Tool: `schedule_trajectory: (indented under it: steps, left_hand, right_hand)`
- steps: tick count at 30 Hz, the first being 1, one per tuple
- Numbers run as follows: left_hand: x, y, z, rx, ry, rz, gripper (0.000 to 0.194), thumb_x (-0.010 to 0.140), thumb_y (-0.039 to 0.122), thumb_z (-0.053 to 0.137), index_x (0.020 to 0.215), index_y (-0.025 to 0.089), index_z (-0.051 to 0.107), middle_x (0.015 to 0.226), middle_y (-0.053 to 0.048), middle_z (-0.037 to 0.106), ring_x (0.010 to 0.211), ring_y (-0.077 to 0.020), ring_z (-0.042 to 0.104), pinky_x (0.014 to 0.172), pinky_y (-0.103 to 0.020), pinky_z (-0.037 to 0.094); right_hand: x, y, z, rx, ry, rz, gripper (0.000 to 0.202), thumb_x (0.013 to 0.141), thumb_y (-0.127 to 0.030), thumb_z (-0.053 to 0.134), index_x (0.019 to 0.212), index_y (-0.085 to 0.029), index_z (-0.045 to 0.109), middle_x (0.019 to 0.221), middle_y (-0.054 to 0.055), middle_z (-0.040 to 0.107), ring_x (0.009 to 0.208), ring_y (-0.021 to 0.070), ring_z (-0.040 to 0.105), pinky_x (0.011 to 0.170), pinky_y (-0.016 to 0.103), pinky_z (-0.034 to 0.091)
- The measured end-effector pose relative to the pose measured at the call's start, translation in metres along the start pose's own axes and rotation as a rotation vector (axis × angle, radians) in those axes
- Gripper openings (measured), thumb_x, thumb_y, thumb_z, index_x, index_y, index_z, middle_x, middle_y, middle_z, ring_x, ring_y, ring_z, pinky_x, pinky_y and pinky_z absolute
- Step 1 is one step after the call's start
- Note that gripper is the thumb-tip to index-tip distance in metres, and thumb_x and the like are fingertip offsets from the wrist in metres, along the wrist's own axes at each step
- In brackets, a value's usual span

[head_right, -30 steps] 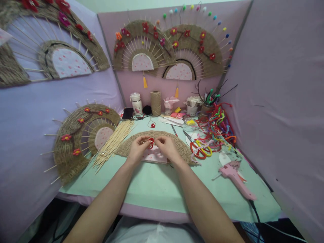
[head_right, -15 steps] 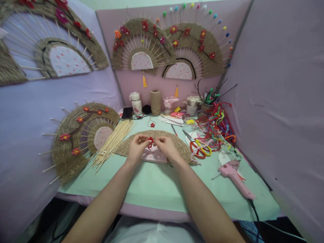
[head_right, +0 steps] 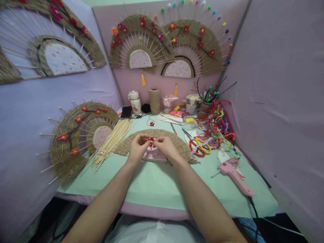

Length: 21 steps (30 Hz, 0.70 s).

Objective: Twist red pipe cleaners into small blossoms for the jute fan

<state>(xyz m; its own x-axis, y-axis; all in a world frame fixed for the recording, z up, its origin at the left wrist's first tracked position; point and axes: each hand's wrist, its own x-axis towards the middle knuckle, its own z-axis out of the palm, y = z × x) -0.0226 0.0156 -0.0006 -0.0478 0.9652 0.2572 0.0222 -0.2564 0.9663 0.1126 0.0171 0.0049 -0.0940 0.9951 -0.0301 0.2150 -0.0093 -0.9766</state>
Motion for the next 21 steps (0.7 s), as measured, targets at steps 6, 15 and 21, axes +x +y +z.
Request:
schedule_trajectory:
  steps: [6,15,21]
  left_hand:
    - [-0.002,-0.002,0.002,0.115,-0.027,0.086,0.018,0.067,0.018,0.061,0.083,0.017,0.054,0.070,0.000,0.059,0.064,-0.0108,0.058,0.063,-0.023,0.046]
    - [0.001,0.011,-0.006,-0.020,-0.212,-0.103,0.034,0.076,0.022,0.050,0.108,0.016,0.056,0.057,0.002,0.059,0.047,-0.0092,0.053,0.048,-0.020,0.042]
    - [0.002,0.008,-0.007,-0.012,-0.328,-0.071,0.028,0.071,0.028,0.060,0.095,0.014,0.066,0.059,-0.001,0.062,0.055,-0.0119,0.058,0.055,-0.023,0.046]
  right_hand:
    - [0.003,0.010,-0.001,0.101,-0.072,0.070,0.019,0.066,-0.032,0.056,0.055,-0.018,0.047,0.047,-0.006,0.038,0.042,0.0068,0.031,0.039,0.021,0.019]
    - [-0.001,-0.009,-0.016,0.457,-0.295,0.218,0.026,0.061,-0.026,0.059,0.055,-0.020,0.035,0.047,-0.010,0.028,0.040,0.0038,0.017,0.037,0.020,0.008]
    - [0.002,-0.004,-0.018,0.515,-0.339,0.266,0.021,0.061,-0.025,0.061,0.059,-0.018,0.040,0.047,-0.010,0.031,0.040,0.0025,0.018,0.036,0.017,0.006]
